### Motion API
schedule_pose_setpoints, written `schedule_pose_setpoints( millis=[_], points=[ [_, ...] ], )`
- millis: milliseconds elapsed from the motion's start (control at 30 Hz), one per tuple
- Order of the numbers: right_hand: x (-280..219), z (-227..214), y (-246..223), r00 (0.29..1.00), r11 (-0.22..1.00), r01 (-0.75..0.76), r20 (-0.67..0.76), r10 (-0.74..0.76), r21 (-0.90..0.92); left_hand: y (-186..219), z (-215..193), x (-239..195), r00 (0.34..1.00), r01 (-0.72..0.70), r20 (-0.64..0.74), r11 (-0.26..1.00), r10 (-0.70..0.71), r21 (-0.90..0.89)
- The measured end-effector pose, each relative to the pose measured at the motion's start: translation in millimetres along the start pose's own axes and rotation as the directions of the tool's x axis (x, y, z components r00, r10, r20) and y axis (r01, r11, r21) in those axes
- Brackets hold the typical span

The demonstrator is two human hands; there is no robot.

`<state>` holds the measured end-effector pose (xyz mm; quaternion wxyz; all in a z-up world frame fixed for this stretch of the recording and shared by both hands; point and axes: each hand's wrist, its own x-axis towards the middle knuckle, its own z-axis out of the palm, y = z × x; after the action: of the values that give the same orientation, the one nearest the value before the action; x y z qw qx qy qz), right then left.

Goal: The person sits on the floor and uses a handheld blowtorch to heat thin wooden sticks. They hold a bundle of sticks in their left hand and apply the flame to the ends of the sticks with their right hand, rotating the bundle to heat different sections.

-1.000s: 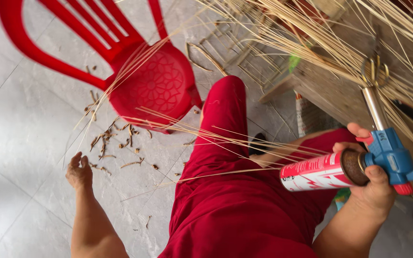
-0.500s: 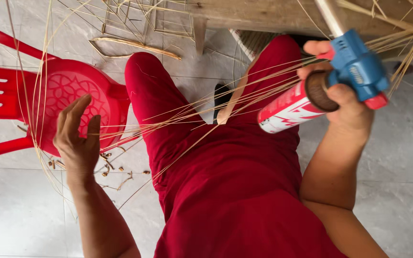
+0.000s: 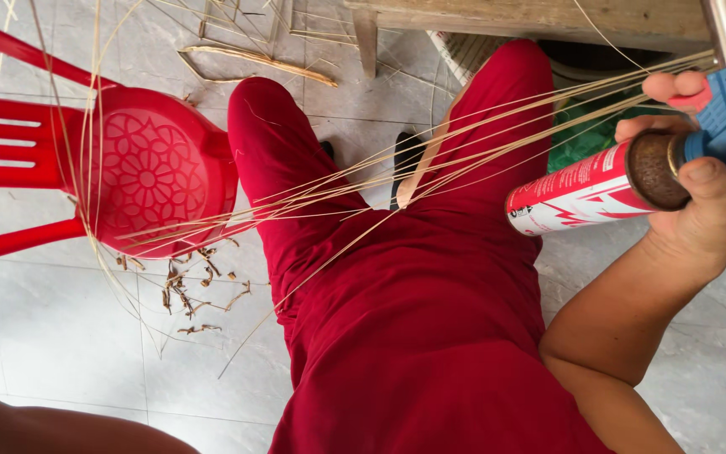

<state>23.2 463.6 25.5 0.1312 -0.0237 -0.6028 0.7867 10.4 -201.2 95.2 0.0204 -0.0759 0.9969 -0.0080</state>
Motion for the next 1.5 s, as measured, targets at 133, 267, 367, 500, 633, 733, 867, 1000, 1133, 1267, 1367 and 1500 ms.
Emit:
schedule_pose_setpoints(
  millis=[133,267,367,500,633,733,867,1000,1133,1267,1367,1500],
  points=[
    [3.6,9.3,1.9,1.0,1.0,-0.003,0.027,0.004,-0.029,100.2,-19.3,-7.3,0.954,-0.3,-0.138,0.799,0.268,-0.521],
    [0.1,10.3,-4.5,1.0,0.999,-0.009,0.028,0.01,-0.041,221.1,19.1,15.1,0.782,-0.531,-0.226,0.431,0.581,-0.73],
    [-7.3,5.5,-10.1,1.0,0.999,-0.008,0.012,0.009,-0.038,309.0,83.3,48.0,0.781,-0.385,-0.081,0.375,0.62,-0.843],
    [-10.9,4.2,-15.2,1.0,1.0,-0.009,0.013,0.01,-0.026,397.5,173.5,76.8,0.762,-0.365,0.072,0.519,0.644,-0.773],
    [-6.5,5.0,-16.5,0.998,0.998,-0.04,0.046,0.042,-0.043,429.7,220.6,89.2,0.76,-0.285,0.173,0.562,0.626,-0.776],
    [-3.4,5.5,-13.5,0.997,0.998,-0.056,0.054,0.058,-0.042,433.5,219.2,97.6,0.766,-0.246,0.193,0.557,0.613,-0.793],
    [1.7,0.7,-9.1,0.996,0.999,-0.053,0.073,0.053,-0.008,411.5,170.4,109.1,0.836,-0.307,0.036,0.521,0.547,-0.796],
    [5.4,2.7,-3.4,0.991,0.998,-0.052,0.123,0.047,0.044,355.3,65.3,101.0,0.816,-0.552,-0.341,0.456,0.466,-0.698],
    [11.4,25.9,3.6,0.979,0.988,-0.043,0.204,0.011,0.151,308.5,-21.6,68.2,0.811,-0.577,-0.375,0.508,0.449,-0.64],
    [17.3,56.0,4.8,0.949,0.961,-0.103,0.315,0.019,0.255,282.6,-49.0,42.7,0.789,-0.608,-0.377,0.526,0.486,-0.595],
    [17.0,75.0,1.7,0.936,0.967,-0.09,0.351,0.0,0.24,264.1,-43.6,19.7,0.803,-0.575,-0.331,0.499,0.495,-0.649],
    [20.4,90.4,1.7,0.944,0.975,-0.052,0.329,-0.023,0.217,223.3,-23.1,-10.4,0.868,-0.47,-0.234,0.572,0.439,-0.672]
  ],
)
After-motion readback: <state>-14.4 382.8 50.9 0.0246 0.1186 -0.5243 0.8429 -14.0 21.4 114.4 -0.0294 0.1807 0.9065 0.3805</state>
